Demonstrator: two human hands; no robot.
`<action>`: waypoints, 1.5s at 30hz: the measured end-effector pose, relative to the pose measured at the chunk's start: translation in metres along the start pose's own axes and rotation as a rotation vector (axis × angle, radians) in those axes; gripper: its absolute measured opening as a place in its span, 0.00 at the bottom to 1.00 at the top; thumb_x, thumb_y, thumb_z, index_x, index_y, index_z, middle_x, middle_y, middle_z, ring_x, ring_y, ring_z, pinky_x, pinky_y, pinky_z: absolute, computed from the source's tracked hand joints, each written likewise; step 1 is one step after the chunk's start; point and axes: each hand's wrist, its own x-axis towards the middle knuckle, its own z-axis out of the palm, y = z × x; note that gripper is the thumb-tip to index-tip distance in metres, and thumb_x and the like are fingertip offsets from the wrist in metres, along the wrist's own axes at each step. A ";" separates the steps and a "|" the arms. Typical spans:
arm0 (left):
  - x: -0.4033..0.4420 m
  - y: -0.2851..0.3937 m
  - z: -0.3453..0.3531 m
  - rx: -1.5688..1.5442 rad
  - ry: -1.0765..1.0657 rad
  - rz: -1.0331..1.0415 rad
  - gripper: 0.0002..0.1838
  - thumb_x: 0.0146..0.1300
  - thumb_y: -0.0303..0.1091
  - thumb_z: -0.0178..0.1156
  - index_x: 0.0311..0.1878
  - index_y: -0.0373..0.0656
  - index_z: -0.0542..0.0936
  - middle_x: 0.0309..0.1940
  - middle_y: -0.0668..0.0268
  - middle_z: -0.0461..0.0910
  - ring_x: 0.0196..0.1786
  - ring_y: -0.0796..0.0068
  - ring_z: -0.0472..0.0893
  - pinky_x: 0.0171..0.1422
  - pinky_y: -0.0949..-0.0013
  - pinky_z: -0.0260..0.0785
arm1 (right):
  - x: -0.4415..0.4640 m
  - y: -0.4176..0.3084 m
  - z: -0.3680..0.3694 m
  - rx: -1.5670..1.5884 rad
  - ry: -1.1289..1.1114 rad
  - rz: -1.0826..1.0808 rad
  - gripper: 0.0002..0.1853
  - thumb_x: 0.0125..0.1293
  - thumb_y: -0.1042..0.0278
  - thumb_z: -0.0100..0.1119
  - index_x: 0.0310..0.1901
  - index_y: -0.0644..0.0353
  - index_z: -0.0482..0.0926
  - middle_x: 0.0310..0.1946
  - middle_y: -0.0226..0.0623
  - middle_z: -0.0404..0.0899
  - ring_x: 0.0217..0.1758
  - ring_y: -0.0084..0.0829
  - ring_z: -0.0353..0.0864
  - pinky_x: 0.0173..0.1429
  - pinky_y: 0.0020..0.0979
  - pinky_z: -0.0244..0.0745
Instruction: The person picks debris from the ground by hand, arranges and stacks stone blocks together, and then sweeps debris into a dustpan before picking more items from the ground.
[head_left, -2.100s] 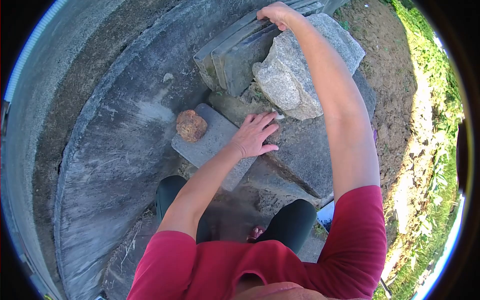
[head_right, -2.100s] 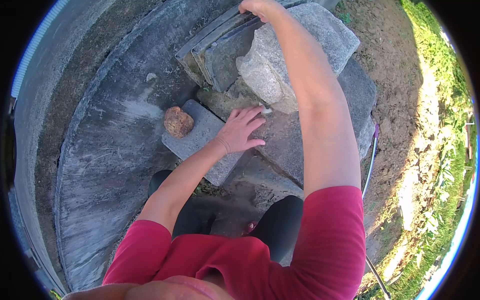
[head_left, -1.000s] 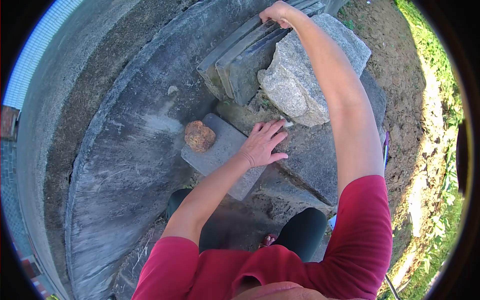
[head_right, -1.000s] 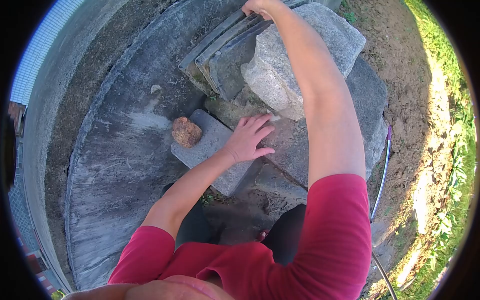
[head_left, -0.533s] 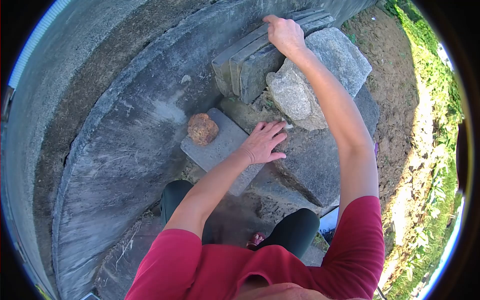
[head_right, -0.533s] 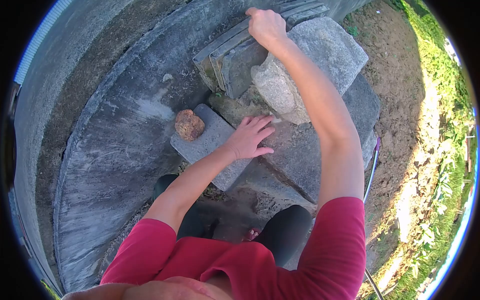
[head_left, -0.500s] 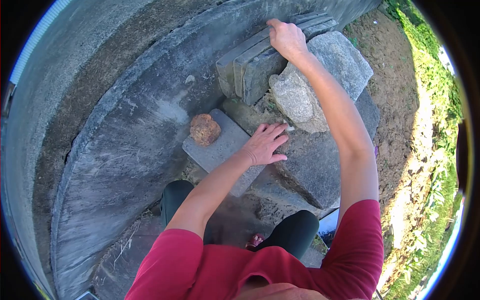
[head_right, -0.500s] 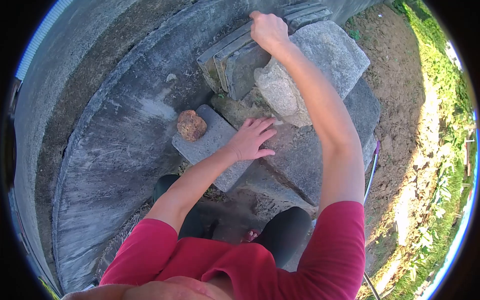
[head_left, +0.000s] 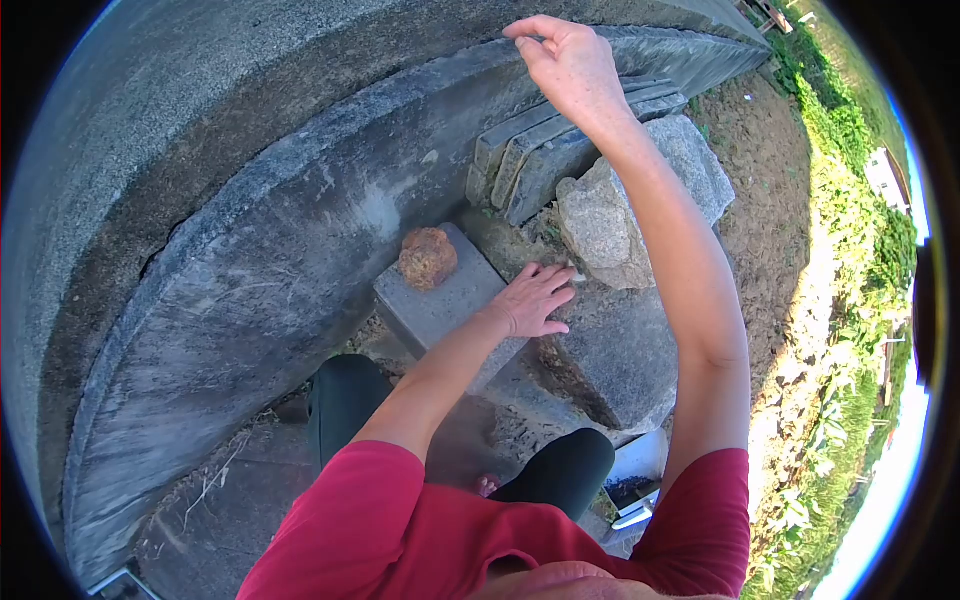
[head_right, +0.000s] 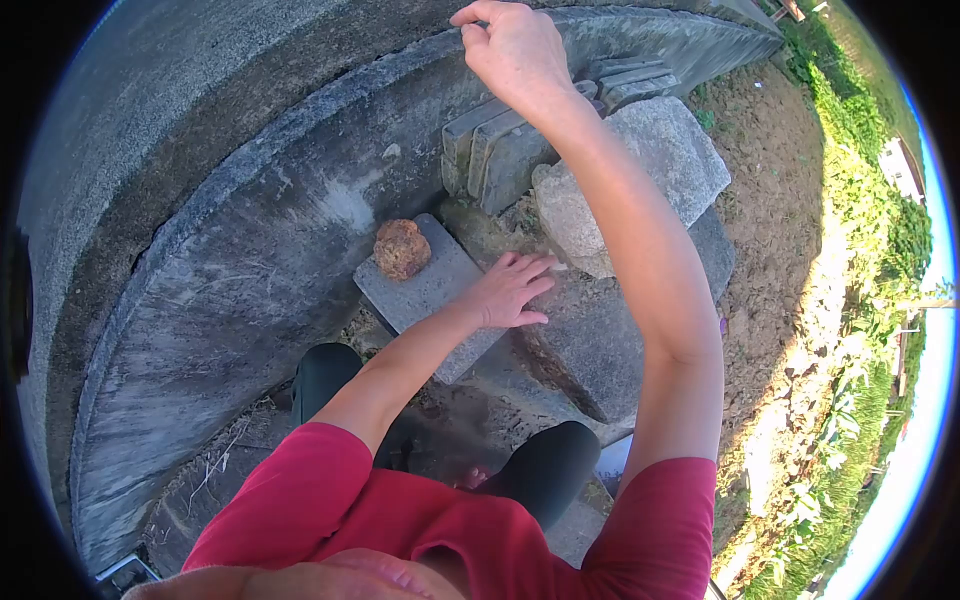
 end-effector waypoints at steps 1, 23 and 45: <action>0.000 -0.001 0.001 0.003 -0.005 -0.003 0.31 0.64 0.60 0.58 0.60 0.45 0.73 0.74 0.58 0.60 0.76 0.59 0.58 0.72 0.52 0.52 | 0.003 0.001 0.005 -0.041 0.000 -0.013 0.11 0.69 0.63 0.56 0.48 0.49 0.87 0.21 0.34 0.80 0.25 0.27 0.79 0.37 0.32 0.76; -0.001 0.000 0.003 0.019 -0.008 -0.004 0.31 0.64 0.61 0.57 0.59 0.45 0.74 0.74 0.57 0.61 0.74 0.59 0.60 0.72 0.53 0.52 | 0.004 -0.007 0.030 -0.187 0.102 -0.169 0.12 0.69 0.66 0.51 0.45 0.52 0.85 0.29 0.44 0.85 0.37 0.47 0.86 0.47 0.44 0.80; 0.002 0.001 -0.004 -0.041 -0.138 -0.054 0.33 0.66 0.61 0.55 0.64 0.45 0.71 0.76 0.56 0.56 0.78 0.57 0.55 0.78 0.49 0.45 | -0.008 -0.042 0.038 0.049 0.053 -0.050 0.13 0.67 0.62 0.57 0.46 0.57 0.86 0.27 0.44 0.85 0.34 0.42 0.85 0.46 0.40 0.79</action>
